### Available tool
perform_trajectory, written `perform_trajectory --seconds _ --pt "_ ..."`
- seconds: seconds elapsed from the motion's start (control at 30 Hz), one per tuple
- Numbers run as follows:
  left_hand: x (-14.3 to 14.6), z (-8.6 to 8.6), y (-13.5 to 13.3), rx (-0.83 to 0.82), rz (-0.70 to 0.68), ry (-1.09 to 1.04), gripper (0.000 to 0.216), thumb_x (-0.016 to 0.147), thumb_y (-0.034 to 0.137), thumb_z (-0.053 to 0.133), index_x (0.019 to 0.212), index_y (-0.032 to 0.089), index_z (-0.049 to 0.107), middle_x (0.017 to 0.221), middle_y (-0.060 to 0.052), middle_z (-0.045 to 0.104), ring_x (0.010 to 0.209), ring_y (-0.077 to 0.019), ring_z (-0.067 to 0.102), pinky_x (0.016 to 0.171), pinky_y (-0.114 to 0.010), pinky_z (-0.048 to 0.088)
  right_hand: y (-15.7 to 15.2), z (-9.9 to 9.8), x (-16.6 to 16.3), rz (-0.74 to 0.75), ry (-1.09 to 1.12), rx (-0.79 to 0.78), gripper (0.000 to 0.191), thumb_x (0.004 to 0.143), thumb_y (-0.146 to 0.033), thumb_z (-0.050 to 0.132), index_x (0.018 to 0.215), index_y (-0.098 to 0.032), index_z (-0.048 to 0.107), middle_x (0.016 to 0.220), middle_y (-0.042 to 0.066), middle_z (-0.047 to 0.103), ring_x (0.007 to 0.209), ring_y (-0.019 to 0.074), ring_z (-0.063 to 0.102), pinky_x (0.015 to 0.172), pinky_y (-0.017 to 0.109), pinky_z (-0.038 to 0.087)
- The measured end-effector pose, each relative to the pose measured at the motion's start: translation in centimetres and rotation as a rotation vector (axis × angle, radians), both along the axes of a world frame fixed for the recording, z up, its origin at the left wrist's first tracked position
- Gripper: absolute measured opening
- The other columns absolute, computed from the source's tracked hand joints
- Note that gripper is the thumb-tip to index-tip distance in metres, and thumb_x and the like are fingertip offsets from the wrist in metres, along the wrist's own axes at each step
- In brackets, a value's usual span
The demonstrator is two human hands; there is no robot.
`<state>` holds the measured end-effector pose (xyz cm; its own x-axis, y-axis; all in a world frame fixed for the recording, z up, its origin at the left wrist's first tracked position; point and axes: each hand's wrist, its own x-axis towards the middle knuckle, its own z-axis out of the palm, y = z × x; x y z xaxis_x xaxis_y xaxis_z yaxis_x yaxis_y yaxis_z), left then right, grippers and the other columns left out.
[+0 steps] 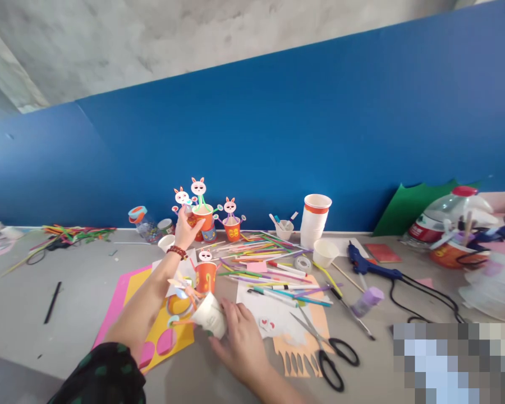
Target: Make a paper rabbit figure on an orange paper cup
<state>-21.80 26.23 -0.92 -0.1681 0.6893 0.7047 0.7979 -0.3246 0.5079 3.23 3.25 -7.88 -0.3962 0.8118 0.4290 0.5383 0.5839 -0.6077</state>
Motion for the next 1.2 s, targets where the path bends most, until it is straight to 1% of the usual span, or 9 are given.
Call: perform_trajectory --seconds 0.07,0.17,0.33,0.47,0.63,0.83,0.97,1.07,1.2 --pt "0.1 -0.3 0.0 0.005 0.053 -0.013 0.079 0.080 0.047 0.067 0.141 0.017 0.028 0.114 -0.014 0.065 0.104 -0.0283 0.066 0.088 -0.042 0.053 -0.1 0.2 0.6 0.004 0.064 -0.018 0.076 0.070 -0.017 0.068 0.139 -0.019 0.036 0.121 0.012 0.064 0.105 0.0317 0.058 0.093 0.047 0.049" --pt "0.7 -0.9 0.0 0.002 0.101 -0.024 0.073 0.082 0.047 0.064 0.140 0.019 0.030 0.115 -0.014 0.066 0.103 -0.0271 0.067 0.085 -0.038 0.054 -0.2 0.7 1.7 0.029 0.154 -0.106 0.076 0.070 -0.017 0.067 0.139 -0.022 0.035 0.122 0.011 0.063 0.108 0.0292 0.060 0.093 0.043 0.050" --pt "1.9 -1.4 0.1 -0.026 0.149 -0.011 0.062 0.084 0.045 0.062 0.136 0.019 0.039 0.110 -0.011 0.071 0.096 -0.0286 0.069 0.078 -0.038 0.054 0.5 2.6 5.1 0.091 0.290 -0.266 0.075 0.075 -0.018 0.067 0.142 -0.023 0.033 0.131 0.011 0.059 0.115 0.0261 0.059 0.098 0.041 0.049" --pt "2.4 -1.6 -0.1 -0.039 0.172 -0.010 0.068 0.082 0.043 0.064 0.139 0.018 0.036 0.115 -0.014 0.069 0.097 -0.0316 0.069 0.074 -0.038 0.054 1.6 3.6 7.9 0.117 0.444 -0.309 0.068 0.082 -0.020 0.063 0.143 -0.025 0.033 0.137 0.010 0.055 0.119 0.0249 0.057 0.100 0.040 0.048" --pt "2.4 -2.3 -1.0 -0.043 0.174 -0.041 0.079 0.078 0.042 0.067 0.143 0.018 0.029 0.133 -0.019 0.057 0.113 -0.0347 0.063 0.082 -0.042 0.054 2.5 3.3 9.5 0.110 0.579 -0.322 0.062 0.086 -0.029 0.065 0.141 -0.026 0.037 0.136 0.012 0.056 0.119 0.0281 0.058 0.099 0.045 0.048" --pt "2.0 -2.5 -0.7 -0.058 0.064 -0.051 0.073 0.082 0.034 0.064 0.143 0.019 0.027 0.120 -0.014 0.066 0.102 -0.0280 0.069 0.080 -0.039 0.056 2.9 2.7 9.7 0.117 0.655 -0.334 0.060 0.088 -0.035 0.065 0.140 -0.027 0.038 0.140 0.012 0.054 0.123 0.0281 0.056 0.102 0.044 0.046" --pt "2.0 -2.5 0.0 -0.048 0.039 -0.062 0.075 0.082 0.032 0.063 0.144 0.019 0.024 0.120 -0.014 0.067 0.101 -0.0280 0.069 0.079 -0.040 0.057 2.7 2.3 9.6 0.107 0.676 -0.336 0.058 0.088 -0.039 0.064 0.139 -0.027 0.039 0.138 0.013 0.056 0.121 0.0279 0.058 0.100 0.043 0.048" --pt "2.3 -2.8 0.2 -0.048 0.023 -0.062 0.077 0.079 0.032 0.067 0.143 0.019 0.026 0.119 -0.015 0.067 0.097 -0.0279 0.070 0.078 -0.039 0.057 2.5 2.2 9.6 0.110 0.657 -0.360 0.056 0.089 -0.040 0.063 0.138 -0.026 0.040 0.136 0.013 0.057 0.120 0.0280 0.058 0.099 0.043 0.049" --pt "2.4 -2.9 0.3 -0.051 0.014 -0.050 0.074 0.080 0.034 0.066 0.141 0.021 0.028 0.120 -0.014 0.065 0.096 -0.0271 0.070 0.078 -0.040 0.057 2.3 2.1 9.8 0.094 0.645 -0.366 0.056 0.088 -0.039 0.063 0.138 -0.026 0.040 0.136 0.012 0.057 0.121 0.0286 0.058 0.099 0.043 0.049"
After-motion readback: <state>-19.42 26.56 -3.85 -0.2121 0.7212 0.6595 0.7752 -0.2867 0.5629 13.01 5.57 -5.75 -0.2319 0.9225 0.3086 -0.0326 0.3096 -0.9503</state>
